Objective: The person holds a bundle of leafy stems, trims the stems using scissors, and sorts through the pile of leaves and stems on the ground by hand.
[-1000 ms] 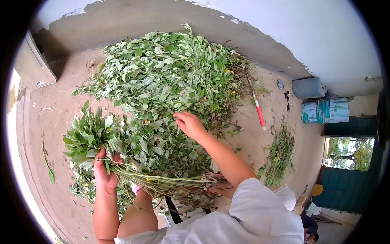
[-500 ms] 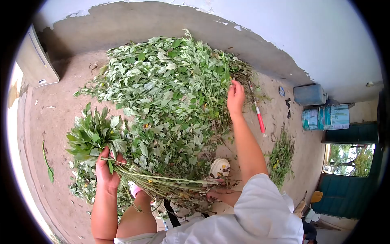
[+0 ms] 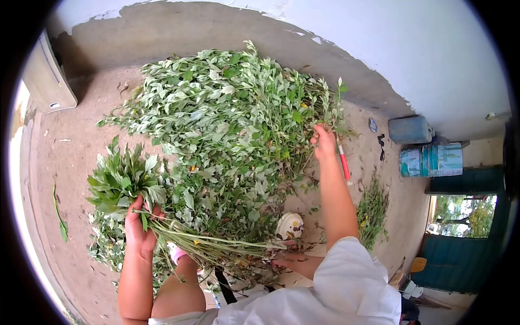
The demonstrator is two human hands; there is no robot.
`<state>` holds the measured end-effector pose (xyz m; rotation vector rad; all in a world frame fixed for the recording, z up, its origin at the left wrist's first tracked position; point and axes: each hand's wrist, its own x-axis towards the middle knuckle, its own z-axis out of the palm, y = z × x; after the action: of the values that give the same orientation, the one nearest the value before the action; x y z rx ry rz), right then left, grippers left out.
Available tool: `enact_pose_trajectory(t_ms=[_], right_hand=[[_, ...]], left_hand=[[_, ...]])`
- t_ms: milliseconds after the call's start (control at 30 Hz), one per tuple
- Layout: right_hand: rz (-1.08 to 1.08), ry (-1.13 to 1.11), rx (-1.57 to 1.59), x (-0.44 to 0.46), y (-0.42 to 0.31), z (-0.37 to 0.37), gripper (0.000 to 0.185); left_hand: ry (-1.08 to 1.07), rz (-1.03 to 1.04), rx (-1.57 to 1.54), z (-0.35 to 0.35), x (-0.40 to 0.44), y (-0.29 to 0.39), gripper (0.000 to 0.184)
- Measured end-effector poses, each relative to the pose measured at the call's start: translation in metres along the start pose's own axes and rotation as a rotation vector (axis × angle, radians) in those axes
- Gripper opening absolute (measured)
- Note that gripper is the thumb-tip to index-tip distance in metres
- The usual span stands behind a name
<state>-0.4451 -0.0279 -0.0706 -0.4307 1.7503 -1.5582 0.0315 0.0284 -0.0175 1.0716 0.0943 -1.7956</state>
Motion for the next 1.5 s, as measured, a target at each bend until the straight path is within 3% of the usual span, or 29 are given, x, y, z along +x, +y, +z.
enact_pose_trajectory(t_ms=[100,167,233,300,367,400,433,533,600,633,700,733,833,967,1033,1067,1100,1167,1200,1367,1433,1500], right_hand=[[0.061,-0.012,-0.131,0.017,0.033,0.024,0.016],[0.200,-0.031,-0.402,0.023,0.042,0.041,0.026],[0.162,0.005,-0.562,0.016,0.033,0.057,0.029],[0.042,-0.049,-0.421,0.017,0.024,0.060,0.029],[0.044,-0.070,-0.505,0.019,-0.002,0.051,0.023],[-0.112,-0.151,-0.317,0.002,-0.022,0.054,0.018],[-0.157,-0.222,-0.324,-0.008,-0.041,0.050,0.017],[-0.164,-0.377,-0.322,-0.034,-0.081,0.028,0.021],[-0.251,-0.464,-0.614,-0.046,-0.093,0.019,0.021],[-0.254,-0.462,-0.615,-0.049,-0.094,0.015,0.021],[-0.052,-0.611,-0.501,-0.053,-0.093,0.006,0.023],[-0.005,-0.435,-0.415,-0.051,-0.081,0.003,0.024],[0.047,-0.261,-0.378,-0.036,-0.054,-0.010,0.025],[0.242,-0.363,-0.316,-0.021,-0.002,-0.008,0.021],[0.212,-0.365,-0.412,-0.022,0.022,0.008,0.020],[0.258,-0.375,-0.419,-0.018,0.034,0.013,0.038],[0.261,-0.380,-0.417,-0.021,0.040,0.023,0.038],[0.240,-0.235,-0.317,-0.029,0.047,0.044,0.057],[0.239,-0.286,-0.336,-0.025,0.051,0.049,0.068],[0.195,-0.282,-0.328,-0.015,0.058,0.064,0.056],[0.123,-0.349,-0.240,-0.028,0.033,0.074,0.049],[0.083,-0.278,-0.272,-0.061,0.008,0.088,0.046]], left_hand=[[-0.021,-0.004,0.000,-0.004,0.003,-0.001,0.020],[-0.025,0.005,0.002,-0.005,0.003,-0.001,0.020],[-0.008,0.005,0.009,-0.003,0.002,-0.001,0.018],[-0.007,-0.001,0.004,-0.003,0.002,-0.001,0.018],[-0.016,0.007,0.003,-0.005,0.003,-0.001,0.017],[-0.017,0.004,0.000,-0.005,0.003,-0.001,0.017],[-0.013,0.003,0.011,-0.004,0.003,0.000,0.017],[-0.032,0.001,0.013,-0.008,0.005,-0.001,0.017],[-0.057,0.000,0.004,-0.010,0.006,-0.002,0.018],[-0.063,-0.009,-0.009,-0.010,0.006,-0.002,0.018],[-0.071,-0.019,-0.023,-0.010,0.007,-0.002,0.019],[-0.086,-0.030,-0.028,-0.011,0.008,-0.002,0.019],[-0.088,-0.040,-0.042,-0.008,0.006,-0.002,0.021],[-0.099,-0.066,-0.044,-0.007,0.005,0.000,0.023],[-0.073,-0.055,-0.034,-0.007,0.005,0.000,0.023],[-0.053,-0.047,-0.024,-0.006,0.005,0.000,0.024],[-0.048,-0.043,-0.022,-0.005,0.004,0.000,0.024],[-0.053,-0.040,-0.002,-0.004,0.003,0.002,0.024],[-0.065,-0.040,-0.005,-0.007,0.004,0.001,0.024],[-0.080,-0.039,0.007,-0.006,0.003,0.002,0.023],[-0.025,-0.013,0.043,0.004,0.000,0.000,0.020],[0.048,-0.015,0.053,0.014,-0.005,0.000,0.018]])
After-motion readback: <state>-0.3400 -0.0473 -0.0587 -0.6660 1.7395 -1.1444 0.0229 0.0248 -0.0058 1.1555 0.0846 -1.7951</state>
